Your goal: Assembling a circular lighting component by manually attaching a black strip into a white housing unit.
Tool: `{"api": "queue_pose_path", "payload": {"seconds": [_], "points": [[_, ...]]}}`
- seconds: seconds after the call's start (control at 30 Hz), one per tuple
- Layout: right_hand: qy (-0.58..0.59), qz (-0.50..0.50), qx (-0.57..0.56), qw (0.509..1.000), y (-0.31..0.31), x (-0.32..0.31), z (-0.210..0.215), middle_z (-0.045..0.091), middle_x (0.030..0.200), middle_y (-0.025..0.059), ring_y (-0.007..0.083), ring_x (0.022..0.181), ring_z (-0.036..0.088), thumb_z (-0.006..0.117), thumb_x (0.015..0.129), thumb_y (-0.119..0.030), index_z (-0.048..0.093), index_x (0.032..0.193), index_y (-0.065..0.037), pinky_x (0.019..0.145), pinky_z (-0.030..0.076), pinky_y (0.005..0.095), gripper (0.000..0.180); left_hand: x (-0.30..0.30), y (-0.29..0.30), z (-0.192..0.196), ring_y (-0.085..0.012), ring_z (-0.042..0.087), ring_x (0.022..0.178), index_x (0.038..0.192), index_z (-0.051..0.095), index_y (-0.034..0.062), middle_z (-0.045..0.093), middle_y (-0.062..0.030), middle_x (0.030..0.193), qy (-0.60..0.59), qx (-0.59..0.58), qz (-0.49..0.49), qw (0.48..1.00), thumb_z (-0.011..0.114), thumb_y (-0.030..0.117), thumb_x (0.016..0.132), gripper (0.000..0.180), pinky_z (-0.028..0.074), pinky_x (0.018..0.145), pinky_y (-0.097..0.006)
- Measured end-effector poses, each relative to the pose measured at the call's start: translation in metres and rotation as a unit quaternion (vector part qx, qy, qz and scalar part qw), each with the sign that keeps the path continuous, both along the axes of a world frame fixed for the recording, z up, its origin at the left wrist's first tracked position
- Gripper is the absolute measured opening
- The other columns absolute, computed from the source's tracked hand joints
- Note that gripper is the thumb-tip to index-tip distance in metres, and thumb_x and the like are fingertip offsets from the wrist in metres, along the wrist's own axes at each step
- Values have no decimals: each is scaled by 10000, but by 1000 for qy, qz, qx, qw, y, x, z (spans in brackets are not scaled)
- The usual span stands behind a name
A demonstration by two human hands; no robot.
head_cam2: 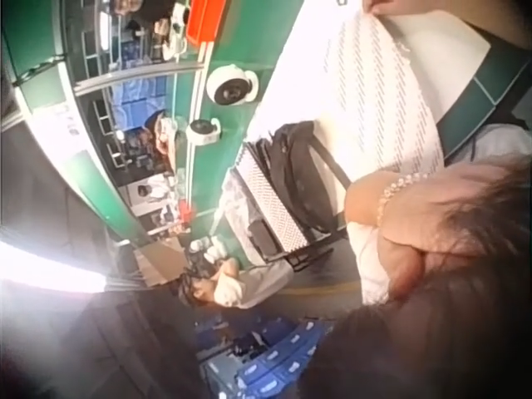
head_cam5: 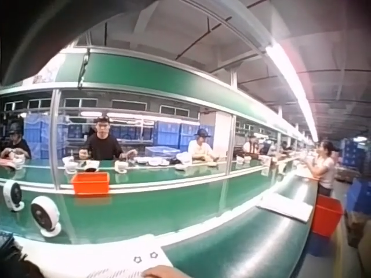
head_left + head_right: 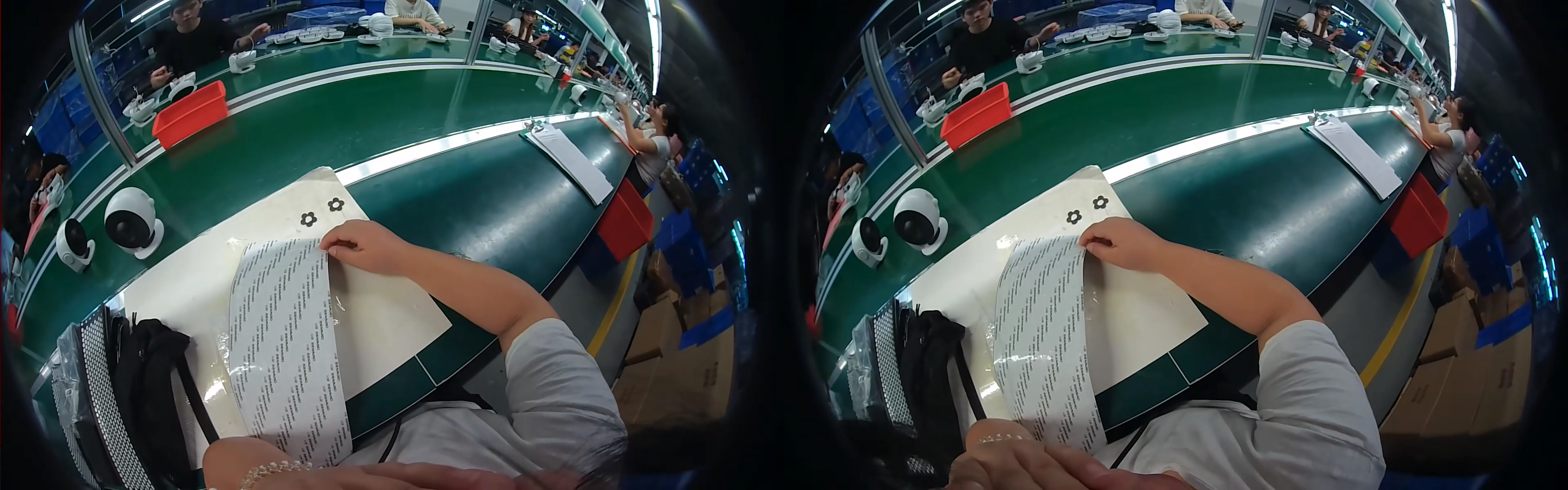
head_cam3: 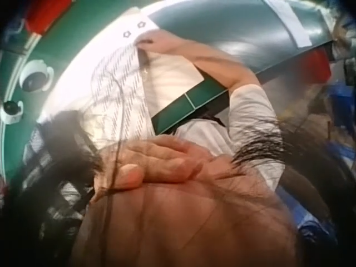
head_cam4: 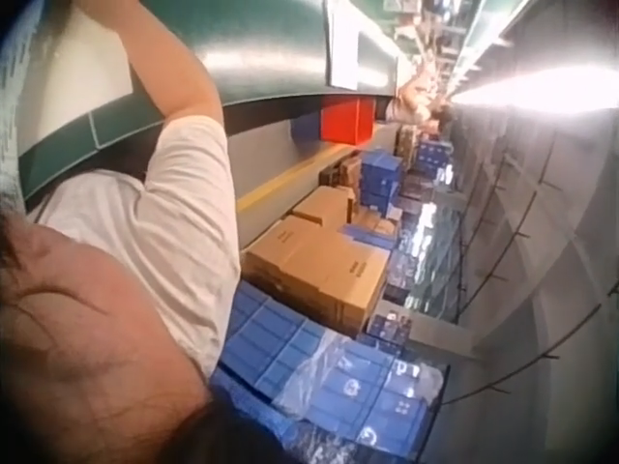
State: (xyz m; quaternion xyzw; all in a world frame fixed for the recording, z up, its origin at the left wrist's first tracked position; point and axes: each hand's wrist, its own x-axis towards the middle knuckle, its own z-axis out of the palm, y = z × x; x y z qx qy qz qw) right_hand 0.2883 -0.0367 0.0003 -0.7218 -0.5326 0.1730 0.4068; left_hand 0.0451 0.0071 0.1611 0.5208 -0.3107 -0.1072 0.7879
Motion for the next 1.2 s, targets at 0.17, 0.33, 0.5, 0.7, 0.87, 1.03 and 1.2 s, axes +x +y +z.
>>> {"api": "queue_pose_path", "payload": {"seconds": [0.17,0.33,0.5,0.7,0.87,1.03,1.2], "points": [[-7,11,0,1000,-7,5,2,597,915,123,254,868,554,501,817,-173,598,952,-47,764,430,325,209,-12,-15,-30,-435,496,1052,1257,393,98,446,-244,1227,-156,-163,89,970,355,275,913,388,365,857,-571],[-29,31,-6,999,-6,6,0,571,884,92,221,851,533,521,820,-160,601,959,-73,751,424,310,181,21,-20,-14,-415,510,1011,1199,463,86,511,-184,1166,-186,-151,-68,969,420,238,898,340,366,858,-536],[-31,41,-5,999,-7,10,-1,586,865,104,240,837,539,510,805,-174,594,962,-64,741,422,339,210,78,7,60,-404,363,1190,1238,451,89,420,-142,1290,-225,375,-566,699,453,186,892,360,315,929,-516],[-17,53,4,998,-12,10,4,589,862,96,232,838,542,496,808,-157,592,961,-55,740,423,335,208,81,12,54,-398,436,1120,1122,542,69,481,-146,1216,-335,313,-560,690,518,99,850,275,407,849,-486],[-1,53,-9,999,-15,14,3,587,870,98,228,840,543,494,809,-152,591,963,-52,744,424,331,207,28,0,-25,-373,522,974,928,606,27,554,-128,1063,-339,-87,56,935,573,51,795,139,479,749,-401],[0,62,-15,998,-11,6,11,591,873,95,225,842,545,493,809,-147,593,963,-53,744,424,328,206,70,2,46,-370,562,881,891,595,-4,559,-140,1043,-380,343,-474,717,564,36,794,109,504,684,-380],[3,57,-20,998,-13,8,10,593,876,96,224,843,544,490,810,-146,595,963,-51,750,424,327,209,19,3,-22,-399,574,837,945,545,-52,546,-170,1059,-279,27,95,955,548,31,799,168,499,682,-446]]}}
